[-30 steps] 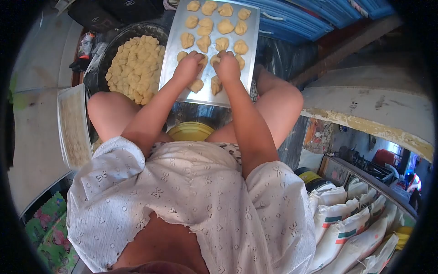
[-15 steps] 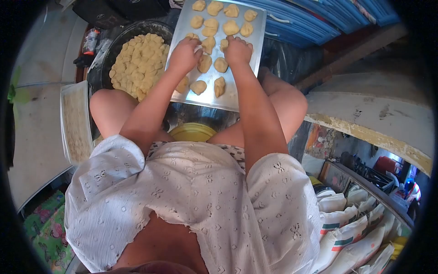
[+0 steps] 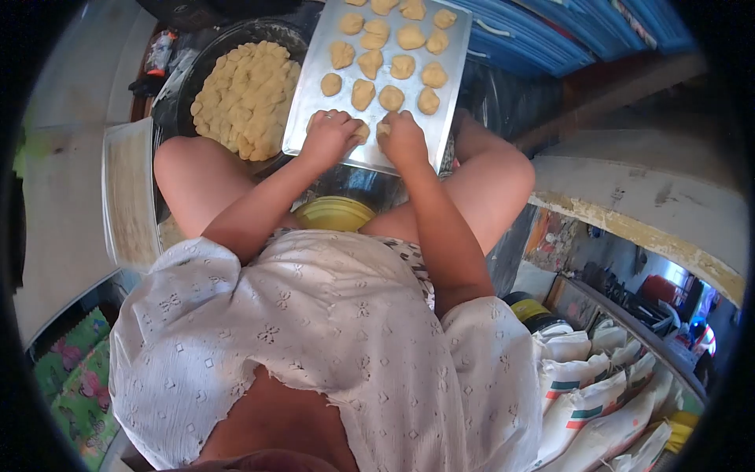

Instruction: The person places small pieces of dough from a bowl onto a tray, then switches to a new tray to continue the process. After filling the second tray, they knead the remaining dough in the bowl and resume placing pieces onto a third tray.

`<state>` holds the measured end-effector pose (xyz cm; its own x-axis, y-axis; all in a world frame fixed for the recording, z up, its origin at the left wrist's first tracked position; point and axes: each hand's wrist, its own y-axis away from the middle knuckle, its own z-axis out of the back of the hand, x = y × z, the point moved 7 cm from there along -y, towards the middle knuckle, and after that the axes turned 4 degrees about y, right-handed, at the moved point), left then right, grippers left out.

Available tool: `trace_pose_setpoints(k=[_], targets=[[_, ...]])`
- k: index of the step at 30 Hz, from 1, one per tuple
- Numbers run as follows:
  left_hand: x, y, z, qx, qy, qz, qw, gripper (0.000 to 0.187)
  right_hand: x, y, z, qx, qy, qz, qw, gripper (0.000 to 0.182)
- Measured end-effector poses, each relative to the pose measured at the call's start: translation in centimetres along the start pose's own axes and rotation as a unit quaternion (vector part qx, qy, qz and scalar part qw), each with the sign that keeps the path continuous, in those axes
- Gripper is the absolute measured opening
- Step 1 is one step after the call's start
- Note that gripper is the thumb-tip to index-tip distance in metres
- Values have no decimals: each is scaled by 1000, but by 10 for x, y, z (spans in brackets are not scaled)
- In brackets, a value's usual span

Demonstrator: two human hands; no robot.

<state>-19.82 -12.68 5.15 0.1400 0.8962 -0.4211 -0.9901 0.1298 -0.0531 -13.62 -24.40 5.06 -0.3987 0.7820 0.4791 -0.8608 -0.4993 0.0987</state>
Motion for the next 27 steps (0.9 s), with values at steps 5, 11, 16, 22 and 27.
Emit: trace_pose_setpoints(k=[5,11,16,22,27], targets=[[11,15,42,-106,11,70,992,38,36,10,20,-92,56,81,991,25],[69,30,22,-47,179,197,963,37,83,9,-7,-80,3,192,978,25],[75,26,32,-81,182,180,963,38,109,5,-19,-55,-93,242,964,22],[238,85,25,-204,248,427,845,26,193,-40,-88,58,-63,249,965,23],[344,101,-107,179,44,440,879,29,214,-11,-167,206,111,291,928,32]])
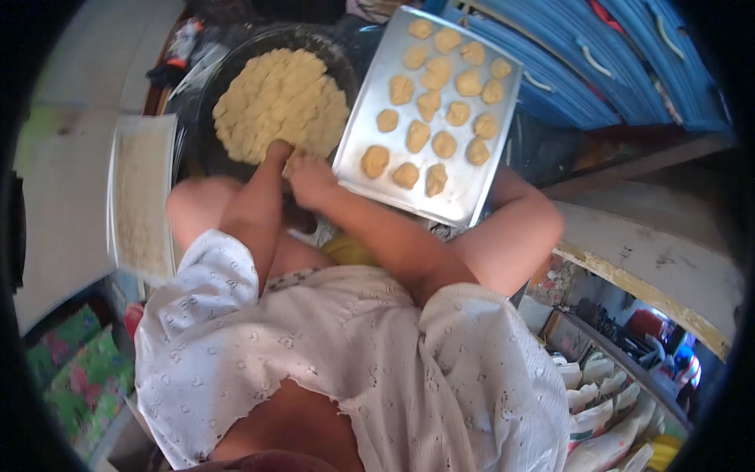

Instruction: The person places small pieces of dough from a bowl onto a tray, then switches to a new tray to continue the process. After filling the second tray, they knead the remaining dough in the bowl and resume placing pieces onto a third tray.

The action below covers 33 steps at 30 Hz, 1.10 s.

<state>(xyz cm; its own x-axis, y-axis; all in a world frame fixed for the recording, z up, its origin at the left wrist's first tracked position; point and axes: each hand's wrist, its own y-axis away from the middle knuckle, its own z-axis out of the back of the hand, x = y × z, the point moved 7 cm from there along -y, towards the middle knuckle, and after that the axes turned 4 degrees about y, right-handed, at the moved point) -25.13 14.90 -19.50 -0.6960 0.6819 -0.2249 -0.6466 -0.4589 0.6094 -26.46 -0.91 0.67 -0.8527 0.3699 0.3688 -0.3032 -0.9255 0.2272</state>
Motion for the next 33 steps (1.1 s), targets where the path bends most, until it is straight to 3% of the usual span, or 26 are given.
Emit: trace_pose_setpoints(k=[2,4,5,6,7,8,13,14,16,23,25,26,27,29,31,33], targets=[[4,-6,-14,-133,169,-26,976,38,9,17,-2,44,-40,28,998,33],[-27,23,-13,-204,69,-140,966,43,2,27,-2,59,-69,37,995,35],[-29,18,-23,-201,76,-147,966,43,2,31,4,49,-160,52,984,37],[-20,3,-44,-132,155,-129,971,49,0,32,14,36,-250,68,965,39],[-18,-4,-54,-62,228,-109,965,55,-3,29,21,36,-247,65,966,39],[-19,-5,-58,-59,228,-112,965,55,-5,28,30,19,-278,49,959,38],[-39,40,-15,-66,43,-28,997,32,-18,20,39,-58,-308,44,949,36],[-28,25,-29,-70,43,-24,996,32,-21,21,40,-52,-313,28,948,35],[-14,-12,-80,17,-63,-96,993,22,-21,24,42,-47,-318,17,947,34],[-33,44,22,-124,118,62,983,39,-27,42,64,-81,-342,-3,936,32],[-43,36,60,-140,133,8,981,34,-44,52,82,-244,-298,-35,922,33],[-62,48,87,-102,194,-44,975,30,-51,58,91,-316,-240,-43,917,37],[-82,70,119,-63,253,-95,961,25,-56,60,96,-317,-241,-44,916,37],[-126,123,154,69,433,-179,881,18,-65,81,122,-451,-186,-64,871,43],[-176,188,178,87,469,-257,840,15,-73,91,131,-403,-250,-48,879,45],[-205,211,164,82,440,-304,841,19,-80,110,135,-355,-309,-27,882,47]])
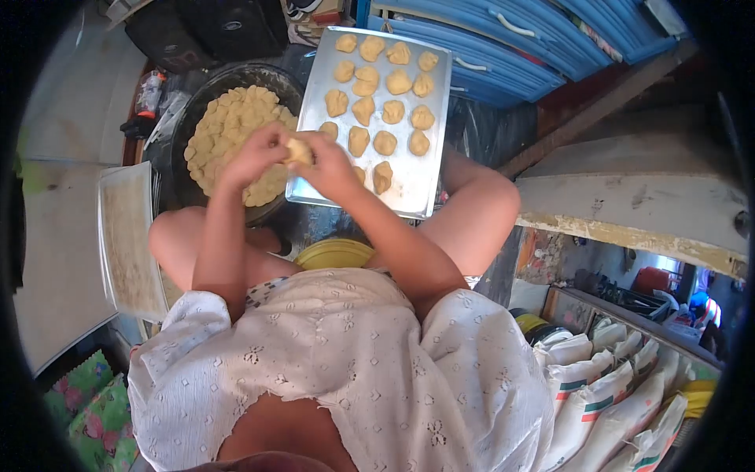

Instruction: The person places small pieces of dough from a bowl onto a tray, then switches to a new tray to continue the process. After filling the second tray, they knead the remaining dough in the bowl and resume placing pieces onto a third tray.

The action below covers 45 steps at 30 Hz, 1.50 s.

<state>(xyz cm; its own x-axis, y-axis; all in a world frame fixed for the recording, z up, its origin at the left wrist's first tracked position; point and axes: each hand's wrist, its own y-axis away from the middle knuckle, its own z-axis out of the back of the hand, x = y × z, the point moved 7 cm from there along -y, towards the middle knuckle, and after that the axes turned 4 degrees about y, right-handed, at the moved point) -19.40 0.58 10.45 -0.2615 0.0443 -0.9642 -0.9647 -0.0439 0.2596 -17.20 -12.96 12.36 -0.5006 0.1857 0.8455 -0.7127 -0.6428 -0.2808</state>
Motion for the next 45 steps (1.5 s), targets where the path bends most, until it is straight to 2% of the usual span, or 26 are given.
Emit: trace_pose_setpoints(k=[2,4,5,6,7,8,9,10,12,14,15,18,19,21,25,26,27,28,30,32,34,36,38,41,43,45], targets=[[-11,3,-37,25,-30,-42,998,24,-14,16,31,-15,-77,-104,992,42],[-15,6,-63,-24,61,-47,997,29,-36,45,66,-53,-148,-268,951,36],[-10,5,-73,-24,60,-51,997,29,-45,56,89,-109,-69,-217,968,35],[-3,4,-84,-17,-103,-78,992,30,-56,70,106,-164,11,-165,973,34],[3,4,-97,-10,-263,-101,960,31,-65,83,115,-165,11,-164,973,34],[9,5,-106,-10,-263,-102,959,31,-72,96,126,-174,116,-189,960,34],[9,7,-118,-4,-335,-139,932,30,-78,106,134,-181,220,-212,935,33],[10,9,-130,2,-404,-175,898,30,-86,111,132,-182,219,-211,935,33],[18,5,-148,23,-432,-166,886,31,-107,118,119,-63,299,-280,910,29],[15,4,-168,21,-476,-206,855,30,-111,113,118,-59,305,-275,910,26],[13,1,-175,14,-473,-239,848,30,-115,112,117,-71,298,-272,912,26],[23,-7,-187,29,-480,-253,839,28,-128,107,116,-81,286,-275,914,27],[27,-9,-188,27,-479,-252,840,28,-131,108,118,-80,283,-285,912,27],[39,-17,-188,51,-508,-193,838,26,-131,106,118,-67,285,-290,911,27],[32,-26,-173,47,-459,-214,861,23,-117,93,126,-64,302,-301,902,25],[26,-34,-156,-40,-439,-247,863,22,-116,85,128,-62,301,-298,904,25],[20,-41,-141,-124,-415,-277,857,22,-107,70,130,-87,308,-223,921,25],[12,-51,-129,-136,-415,-243,866,23,-97,56,132,-111,313,-147,932,24],[-10,-67,-117,-181,-471,-260,823,18,-97,30,128,-113,344,-124,924,24],[-20,-84,-115,-195,-470,-280,814,17,-97,4,121,-114,433,-69,891,27],[-23,-104,-113,-212,-467,-299,805,15,-108,-12,115,-120,444,-53,886,30],[-1,-133,-116,-115,-522,-185,825,27,-128,-23,104,-63,447,-68,890,32],[4,-140,-116,-114,-533,-194,816,29,-140,-27,101,-53,427,-60,901,33],[3,-143,-114,-138,-472,-205,846,28,-139,-32,107,-56,356,-30,932,34],[-17,-141,-103,-179,-402,-227,869,29,-140,-44,126,-53,238,-134,961,33],[-25,-155,-96,-202,-419,-231,855,30,-133,-62,140,-71,280,-115,950,32]])
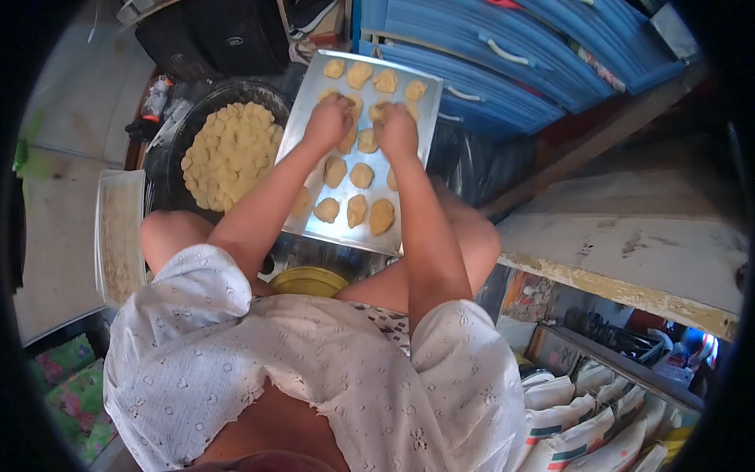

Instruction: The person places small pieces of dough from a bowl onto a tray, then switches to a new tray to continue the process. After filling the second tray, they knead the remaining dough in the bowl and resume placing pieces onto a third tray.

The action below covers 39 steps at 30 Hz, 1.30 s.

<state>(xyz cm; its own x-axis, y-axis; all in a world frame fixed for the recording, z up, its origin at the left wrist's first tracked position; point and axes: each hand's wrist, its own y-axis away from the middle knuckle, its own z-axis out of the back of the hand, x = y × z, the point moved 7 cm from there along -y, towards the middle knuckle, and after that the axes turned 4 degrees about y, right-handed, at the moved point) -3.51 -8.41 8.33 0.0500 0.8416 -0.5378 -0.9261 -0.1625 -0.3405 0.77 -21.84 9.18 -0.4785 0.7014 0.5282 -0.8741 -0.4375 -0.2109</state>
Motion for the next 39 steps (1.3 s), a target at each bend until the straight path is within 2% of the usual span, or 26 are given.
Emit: trace_pose_setpoints(k=[2,4,8,11,15,17,18,19,21,23,24,26,27,28,29,31,35,37,39], targets=[[6,-12,-7,-19,-25,-4,999,31,-3,-11,-3,-30,39,14,999,32],[17,-23,-28,90,-56,46,993,30,-8,-24,-23,27,143,11,989,31],[14,-35,-36,69,-44,17,997,30,-16,-34,-38,20,124,16,992,35],[15,-34,-37,79,-61,34,994,29,-17,-30,-29,-3,100,18,995,35],[8,-24,-24,22,-67,7,997,28,-30,-18,14,-37,115,-52,991,34],[-6,-18,-14,-31,-8,-66,997,27,-49,-9,27,-43,160,-139,976,34],[-9,-17,-13,-30,-6,-66,997,27,-65,-10,15,-28,105,-143,984,34],[-16,-16,-19,4,-21,-85,996,27,-72,-9,6,-28,106,-144,983,34],[-24,-12,-21,37,-35,-103,993,26,-71,-8,2,-62,21,-107,992,34],[-21,-6,-11,8,1,-49,999,26,-66,-8,6,-44,36,-96,994,34],[-24,0,-1,4,-1,-49,999,26,-50,-2,19,-17,66,-113,991,35],[-10,14,9,89,-30,77,993,29,-34,10,32,10,94,-129,987,36],[-5,18,12,90,-31,79,992,29,-35,19,26,92,122,-144,978,37],[-1,27,4,139,-22,68,988,32,-39,30,17,175,149,-158,960,38],[1,34,-5,186,-12,56,981,34,-44,34,12,178,149,-157,960,38],[8,37,-16,176,4,48,983,37,-45,38,3,123,95,-96,983,39],[7,35,-20,148,3,27,989,41,-33,38,4,78,118,-89,986,40],[-2,38,-11,142,-16,16,990,41,-6,39,4,42,144,19,989,43],[-10,42,-2,133,-37,3,990,40,1,41,-10,38,136,52,989,47]])
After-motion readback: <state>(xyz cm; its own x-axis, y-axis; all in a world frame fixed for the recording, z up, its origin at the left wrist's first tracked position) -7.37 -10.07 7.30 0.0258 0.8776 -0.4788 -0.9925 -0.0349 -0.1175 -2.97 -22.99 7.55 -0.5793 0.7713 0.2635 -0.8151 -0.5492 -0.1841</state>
